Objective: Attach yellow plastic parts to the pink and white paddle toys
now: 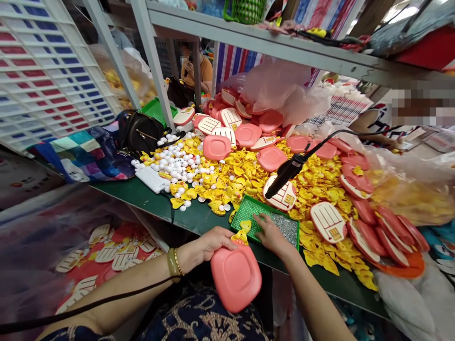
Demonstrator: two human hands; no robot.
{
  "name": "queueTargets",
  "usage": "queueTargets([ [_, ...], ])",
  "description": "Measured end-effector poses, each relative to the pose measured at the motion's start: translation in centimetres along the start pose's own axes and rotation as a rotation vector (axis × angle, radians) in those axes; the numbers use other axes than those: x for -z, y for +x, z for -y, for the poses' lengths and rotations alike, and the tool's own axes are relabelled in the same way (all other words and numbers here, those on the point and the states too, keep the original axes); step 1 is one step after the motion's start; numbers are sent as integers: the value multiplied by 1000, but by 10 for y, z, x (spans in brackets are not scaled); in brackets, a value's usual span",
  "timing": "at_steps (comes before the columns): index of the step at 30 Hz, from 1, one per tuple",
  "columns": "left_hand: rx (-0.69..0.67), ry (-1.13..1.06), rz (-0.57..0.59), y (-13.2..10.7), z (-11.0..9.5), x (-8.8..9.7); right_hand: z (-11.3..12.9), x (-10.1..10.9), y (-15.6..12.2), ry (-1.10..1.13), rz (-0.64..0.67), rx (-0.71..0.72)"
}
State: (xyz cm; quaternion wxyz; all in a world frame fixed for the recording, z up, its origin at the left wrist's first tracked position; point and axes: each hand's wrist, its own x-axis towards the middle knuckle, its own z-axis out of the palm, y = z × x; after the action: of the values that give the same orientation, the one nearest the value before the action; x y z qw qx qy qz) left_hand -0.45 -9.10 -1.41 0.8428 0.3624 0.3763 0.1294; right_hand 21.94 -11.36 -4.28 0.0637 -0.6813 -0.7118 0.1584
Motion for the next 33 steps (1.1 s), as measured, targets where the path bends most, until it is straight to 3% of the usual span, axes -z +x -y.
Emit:
queueTargets([
  [3, -9, -9, -6, -5, 2, -2, -4, 2, 3, 26, -2, 123],
  [9, -19, 73, 29, -4, -3, -3, 12, 2, 22, 61, 0, 387],
  [13, -24, 164, 105, -2, -16, -3, 10, 7, 25, 123, -150, 337],
  [16, -31, 202, 82, -4, -27, -9, -3, 3, 16, 252, -334, 221],
  [20, -40, 193, 2, -7, -28, -24, -17, -16, -20, 490, -549, 27],
  [24, -19, 135, 11, -4, -17, -36, -7, -21, -66, 897, -712, -113],
  [28, -45, 148, 38, -3, -11, -44, 15, -11, -92, 888, -778, 36],
  [33, -81, 183, 88, -5, -11, -51, 26, -10, -92, 718, -811, 220],
])
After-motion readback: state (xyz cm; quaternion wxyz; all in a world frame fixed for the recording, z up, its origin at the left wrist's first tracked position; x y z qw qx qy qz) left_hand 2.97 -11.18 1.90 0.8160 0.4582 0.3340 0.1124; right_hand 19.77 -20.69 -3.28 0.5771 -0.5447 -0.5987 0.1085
